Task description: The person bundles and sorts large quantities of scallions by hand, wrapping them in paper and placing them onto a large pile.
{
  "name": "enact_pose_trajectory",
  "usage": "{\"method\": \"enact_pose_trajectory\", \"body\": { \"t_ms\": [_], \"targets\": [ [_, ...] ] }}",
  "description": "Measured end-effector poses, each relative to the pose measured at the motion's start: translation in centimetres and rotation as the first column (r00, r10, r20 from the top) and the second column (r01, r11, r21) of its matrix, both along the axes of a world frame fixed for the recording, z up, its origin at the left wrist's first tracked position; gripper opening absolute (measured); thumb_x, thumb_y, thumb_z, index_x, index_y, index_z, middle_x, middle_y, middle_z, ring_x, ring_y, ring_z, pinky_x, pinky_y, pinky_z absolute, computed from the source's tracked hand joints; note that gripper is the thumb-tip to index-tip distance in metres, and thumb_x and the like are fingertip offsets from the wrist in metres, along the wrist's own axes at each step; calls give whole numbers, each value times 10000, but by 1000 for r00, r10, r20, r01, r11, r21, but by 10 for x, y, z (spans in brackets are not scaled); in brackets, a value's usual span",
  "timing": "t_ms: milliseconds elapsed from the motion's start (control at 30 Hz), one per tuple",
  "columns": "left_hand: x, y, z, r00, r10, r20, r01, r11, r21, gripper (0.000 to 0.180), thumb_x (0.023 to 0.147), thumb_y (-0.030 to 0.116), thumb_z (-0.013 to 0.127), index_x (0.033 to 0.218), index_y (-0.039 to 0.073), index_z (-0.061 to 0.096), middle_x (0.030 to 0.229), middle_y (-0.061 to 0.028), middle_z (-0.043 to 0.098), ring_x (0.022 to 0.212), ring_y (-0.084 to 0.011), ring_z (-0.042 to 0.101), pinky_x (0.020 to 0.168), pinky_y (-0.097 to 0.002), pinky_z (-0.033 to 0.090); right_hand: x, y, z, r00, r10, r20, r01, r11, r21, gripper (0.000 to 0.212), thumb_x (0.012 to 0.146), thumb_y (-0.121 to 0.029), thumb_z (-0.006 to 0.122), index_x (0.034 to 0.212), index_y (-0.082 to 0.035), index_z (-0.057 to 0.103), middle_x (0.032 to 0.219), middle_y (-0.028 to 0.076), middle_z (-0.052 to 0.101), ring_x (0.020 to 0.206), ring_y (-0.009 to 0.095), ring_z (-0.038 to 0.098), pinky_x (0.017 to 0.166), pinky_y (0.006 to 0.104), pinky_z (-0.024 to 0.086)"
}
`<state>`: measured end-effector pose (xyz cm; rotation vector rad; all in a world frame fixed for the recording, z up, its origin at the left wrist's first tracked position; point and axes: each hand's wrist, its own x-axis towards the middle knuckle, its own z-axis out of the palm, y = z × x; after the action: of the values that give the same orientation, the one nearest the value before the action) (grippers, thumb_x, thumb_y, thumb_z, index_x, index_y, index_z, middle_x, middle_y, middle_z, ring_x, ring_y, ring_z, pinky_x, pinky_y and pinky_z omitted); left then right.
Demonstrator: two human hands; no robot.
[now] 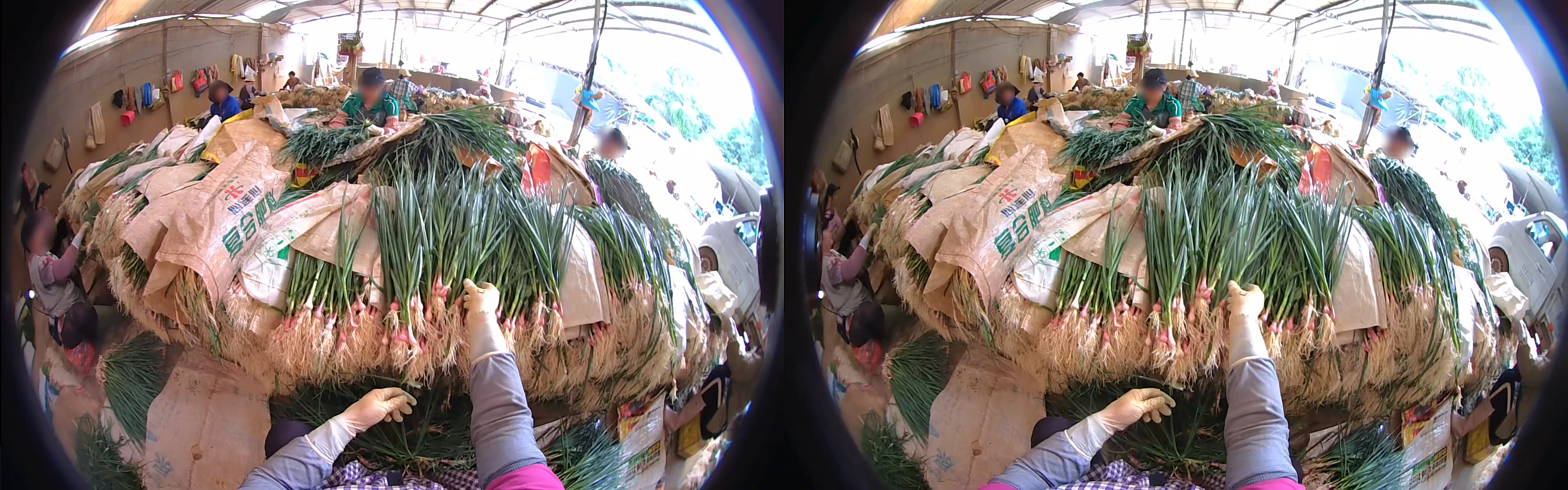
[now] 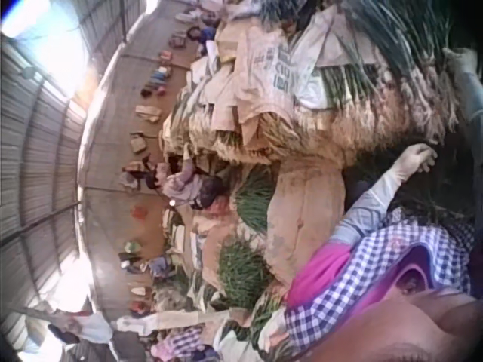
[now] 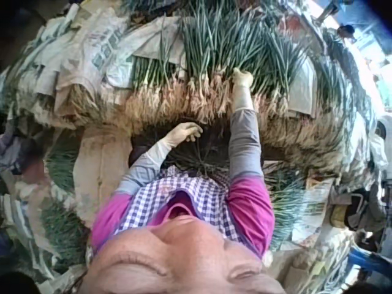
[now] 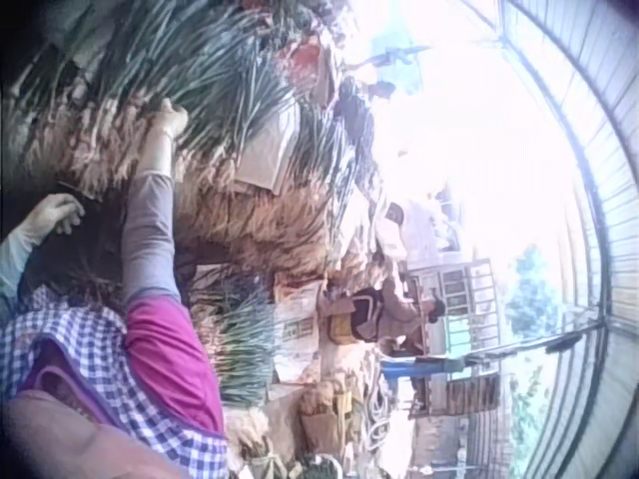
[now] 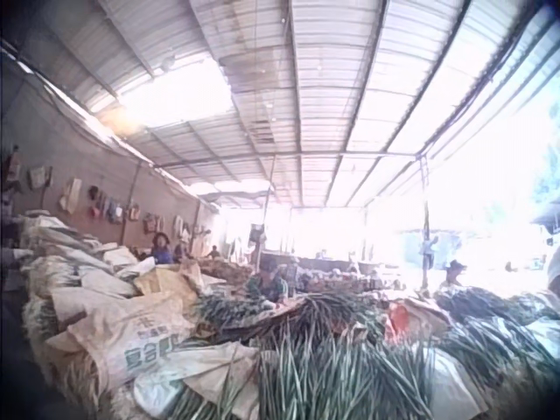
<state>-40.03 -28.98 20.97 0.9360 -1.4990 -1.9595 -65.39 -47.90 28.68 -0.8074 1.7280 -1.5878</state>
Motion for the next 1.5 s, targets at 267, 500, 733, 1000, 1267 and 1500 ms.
{"method": "enact_pose_trajectory", "body": {
  "t_ms": [267,500,733,1000,1267,1500],
  "targets": [
    [9,13,25,908,411,-83,-411,833,-371,301,872,89,628,1138,-8,528,1001,-72,631,901,-130,614,832,-272,488,69,155,24,836,544,-68,-542,839,40,242,821,-235,689,940,-31,637,694,12,597,580,102,507,514,236,397],
    [-17,24,14,956,261,-134,-248,963,106,185,961,208,506,951,35,572,655,6,548,492,-66,479,463,-210,408,106,214,-30,845,532,50,-533,846,17,227,897,-165,605,736,-10,569,640,25,568,521,83,461,475,242,383],
    [0,48,28,788,221,-575,108,869,483,344,996,301,386,998,7,565,656,-14,503,517,-97,432,549,-262,407,46,211,-50,400,877,-268,-733,481,481,323,956,-266,496,1022,18,635,724,-18,612,544,70,453,510,208,362],
    [0,39,15,795,213,-567,173,817,550,358,980,396,392,888,77,526,606,37,337,495,-83,309,471,-235,279,111,208,-29,703,626,338,-639,764,-86,125,914,-133,582,915,-9,569,653,-2,533,415,50,417,378,202,347],
    [-12,52,53,658,315,-684,63,882,467,279,937,299,524,744,98,535,524,64,344,421,-62,275,404,-213,258,65,187,-44,454,629,-632,-606,737,298,308,848,-307,639,774,-9,623,667,140,614,618,263,589,627,353,485],
    [26,-13,57,765,533,-362,-449,844,294,232,971,202,459,962,28,612,643,31,479,431,-38,307,374,-184,259,59,49,20,555,182,-811,-209,975,75,295,843,-322,632,842,-27,617,756,182,643,751,342,638,670,403,507]
  ]
}}
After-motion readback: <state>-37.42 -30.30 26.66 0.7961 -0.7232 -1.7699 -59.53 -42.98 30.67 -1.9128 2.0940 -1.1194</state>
